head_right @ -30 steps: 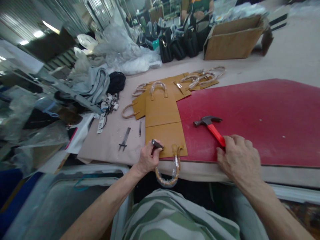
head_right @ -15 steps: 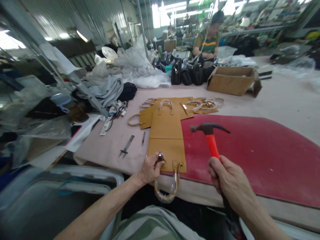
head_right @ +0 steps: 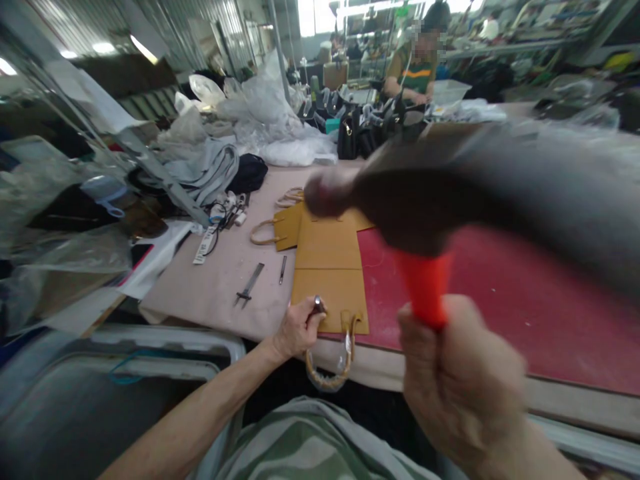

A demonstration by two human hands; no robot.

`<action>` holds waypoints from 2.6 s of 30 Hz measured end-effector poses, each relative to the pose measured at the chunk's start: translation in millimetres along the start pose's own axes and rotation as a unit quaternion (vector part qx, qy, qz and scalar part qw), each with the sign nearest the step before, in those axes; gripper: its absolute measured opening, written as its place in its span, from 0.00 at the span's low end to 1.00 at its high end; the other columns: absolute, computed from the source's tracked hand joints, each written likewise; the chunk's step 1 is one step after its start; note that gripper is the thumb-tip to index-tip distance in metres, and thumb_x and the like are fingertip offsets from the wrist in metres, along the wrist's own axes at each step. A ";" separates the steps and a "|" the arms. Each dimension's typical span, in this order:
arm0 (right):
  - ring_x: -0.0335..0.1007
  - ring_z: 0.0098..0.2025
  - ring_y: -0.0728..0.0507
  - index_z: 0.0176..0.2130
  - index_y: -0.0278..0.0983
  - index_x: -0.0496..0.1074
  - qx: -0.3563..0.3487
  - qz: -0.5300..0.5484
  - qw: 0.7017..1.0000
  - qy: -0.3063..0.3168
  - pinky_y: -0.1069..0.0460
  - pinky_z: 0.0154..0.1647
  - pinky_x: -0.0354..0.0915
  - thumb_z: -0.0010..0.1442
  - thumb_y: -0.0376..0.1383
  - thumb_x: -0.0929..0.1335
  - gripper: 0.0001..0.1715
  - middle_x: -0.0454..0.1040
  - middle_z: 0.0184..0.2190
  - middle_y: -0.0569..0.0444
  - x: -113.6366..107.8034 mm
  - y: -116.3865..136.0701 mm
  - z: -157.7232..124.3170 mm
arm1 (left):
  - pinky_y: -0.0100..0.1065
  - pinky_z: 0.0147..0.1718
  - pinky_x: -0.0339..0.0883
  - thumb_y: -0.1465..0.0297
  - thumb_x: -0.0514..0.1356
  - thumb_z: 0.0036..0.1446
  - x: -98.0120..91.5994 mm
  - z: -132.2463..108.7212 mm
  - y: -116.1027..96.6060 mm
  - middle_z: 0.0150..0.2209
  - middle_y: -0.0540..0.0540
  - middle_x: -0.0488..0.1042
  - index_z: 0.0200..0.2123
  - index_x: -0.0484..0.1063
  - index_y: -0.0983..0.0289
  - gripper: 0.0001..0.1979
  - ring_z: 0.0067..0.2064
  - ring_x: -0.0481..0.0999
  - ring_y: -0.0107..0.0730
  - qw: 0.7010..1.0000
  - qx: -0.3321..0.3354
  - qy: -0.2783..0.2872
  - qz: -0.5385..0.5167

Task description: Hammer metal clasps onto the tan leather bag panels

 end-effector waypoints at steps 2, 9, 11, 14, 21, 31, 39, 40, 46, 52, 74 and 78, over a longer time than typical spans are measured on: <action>0.56 0.14 0.48 0.29 0.42 0.60 -0.061 0.010 0.997 0.055 0.51 0.20 0.44 0.72 0.42 0.57 0.18 0.63 0.16 0.59 10.6 -1.4 -8.7 | 0.33 0.35 0.74 0.75 0.55 0.61 -0.5 -0.5 0.6 0.32 0.54 0.76 0.43 0.69 0.62 0.07 0.34 0.79 0.36 1.000 -0.009 0.004 0.001; 0.54 0.16 0.47 0.27 0.43 0.57 0.152 0.089 0.968 0.180 0.52 0.20 0.48 0.66 0.53 0.58 0.22 0.59 0.15 0.60 34.3 -62.0 -21.3 | 0.35 0.38 0.75 0.75 0.56 0.62 -7.1 1.8 -4.6 0.34 0.55 0.77 0.41 0.69 0.62 0.05 0.36 0.80 0.36 0.999 -0.024 0.020 -0.014; 0.57 0.17 0.46 0.25 0.43 0.57 0.245 0.129 0.936 0.219 0.52 0.20 0.53 0.65 0.54 0.56 0.24 0.60 0.15 0.58 47.9 -87.1 -25.0 | 0.35 0.39 0.75 0.75 0.56 0.62 -10.1 3.9 -6.7 0.36 0.55 0.78 0.45 0.69 0.62 0.08 0.37 0.80 0.36 0.999 -0.032 0.033 -0.021; 0.60 0.19 0.44 0.26 0.43 0.59 0.309 0.048 0.924 0.219 0.50 0.21 0.56 0.64 0.49 0.55 0.20 0.62 0.16 0.54 69.8 -116.1 -31.8 | 0.35 0.42 0.76 0.74 0.57 0.62 -16.0 7.0 -10.0 0.38 0.55 0.79 0.48 0.71 0.62 0.11 0.40 0.80 0.35 0.996 -0.049 0.057 -0.044; 0.69 0.49 0.32 0.46 0.34 0.71 0.104 -0.051 0.990 0.084 0.40 0.48 0.66 0.67 0.44 0.60 0.19 0.73 0.48 0.36 109.1 -94.3 -28.1 | 0.34 0.44 0.76 0.76 0.58 0.62 -23.3 8.1 -14.5 0.39 0.57 0.79 0.42 0.73 0.63 0.07 0.43 0.80 0.34 0.996 -0.029 0.049 -0.067; 0.57 0.63 0.31 0.57 0.33 0.71 -0.031 0.064 0.988 0.139 0.35 0.65 0.54 0.65 0.38 0.66 0.22 0.68 0.60 0.41 162.6 -33.4 -29.5 | 0.30 0.41 0.79 0.76 0.60 0.62 -22.6 3.3 -13.9 0.38 0.55 0.82 0.41 0.76 0.63 0.07 0.40 0.83 0.32 0.995 -0.070 -0.001 -0.070; 0.56 0.64 0.30 0.57 0.33 0.70 -0.021 0.066 0.987 0.148 0.34 0.67 0.52 0.64 0.38 0.66 0.23 0.67 0.61 0.41 162.0 -36.3 -27.6 | 0.34 0.46 0.80 0.76 0.59 0.64 -23.1 -3.9 -9.3 0.41 0.57 0.83 0.45 0.75 0.64 0.08 0.44 0.84 0.34 0.997 -0.055 -0.003 -0.060; 0.56 0.64 0.30 0.57 0.33 0.70 -0.020 0.065 0.986 0.150 0.34 0.67 0.53 0.64 0.37 0.66 0.23 0.67 0.61 0.41 162.3 -35.6 -27.4 | 0.34 0.45 0.80 0.75 0.59 0.64 -23.2 -2.8 -9.0 0.40 0.56 0.83 0.43 0.76 0.64 0.07 0.42 0.84 0.34 0.993 -0.092 -0.011 -0.070; 0.56 0.64 0.30 0.56 0.34 0.70 -0.017 0.059 0.986 0.156 0.34 0.67 0.52 0.63 0.37 0.66 0.23 0.67 0.61 0.42 162.8 -34.7 -27.1 | 0.31 0.44 0.79 0.75 0.60 0.63 -20.2 9.3 -13.4 0.38 0.56 0.84 0.41 0.78 0.65 0.06 0.41 0.84 0.32 0.993 -0.087 0.011 -0.085; 0.56 0.63 0.30 0.57 0.34 0.70 -0.011 0.054 0.985 0.161 0.34 0.67 0.52 0.63 0.37 0.66 0.23 0.67 0.60 0.42 163.1 -35.0 -26.0 | 0.31 0.43 0.80 0.75 0.60 0.63 -18.3 14.5 -15.8 0.38 0.55 0.84 0.41 0.78 0.64 0.06 0.40 0.84 0.33 0.994 -0.085 0.022 -0.069; 0.57 0.63 0.30 0.56 0.34 0.71 -0.010 0.054 0.986 0.156 0.36 0.66 0.53 0.62 0.37 0.65 0.24 0.68 0.60 0.41 160.6 -33.7 -25.5 | 0.31 0.41 0.79 0.73 0.59 0.64 -12.1 19.0 -22.7 0.37 0.55 0.83 0.40 0.77 0.64 0.07 0.39 0.84 0.33 0.994 -0.091 0.036 -0.051; 0.56 0.63 0.30 0.56 0.34 0.71 -0.010 0.056 0.987 0.149 0.35 0.66 0.53 0.62 0.37 0.66 0.23 0.68 0.60 0.42 161.3 -34.1 -26.0 | 0.30 0.40 0.79 0.74 0.59 0.64 -15.0 18.6 -23.3 0.35 0.55 0.83 0.39 0.77 0.64 0.07 0.37 0.83 0.32 0.990 -0.112 0.043 -0.067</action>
Point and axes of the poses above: each hand's wrist, its own z-axis towards the middle knuckle, its own x-axis out of the palm, y = z × x, the point moved 1 cm from there along z, towards the middle knuckle
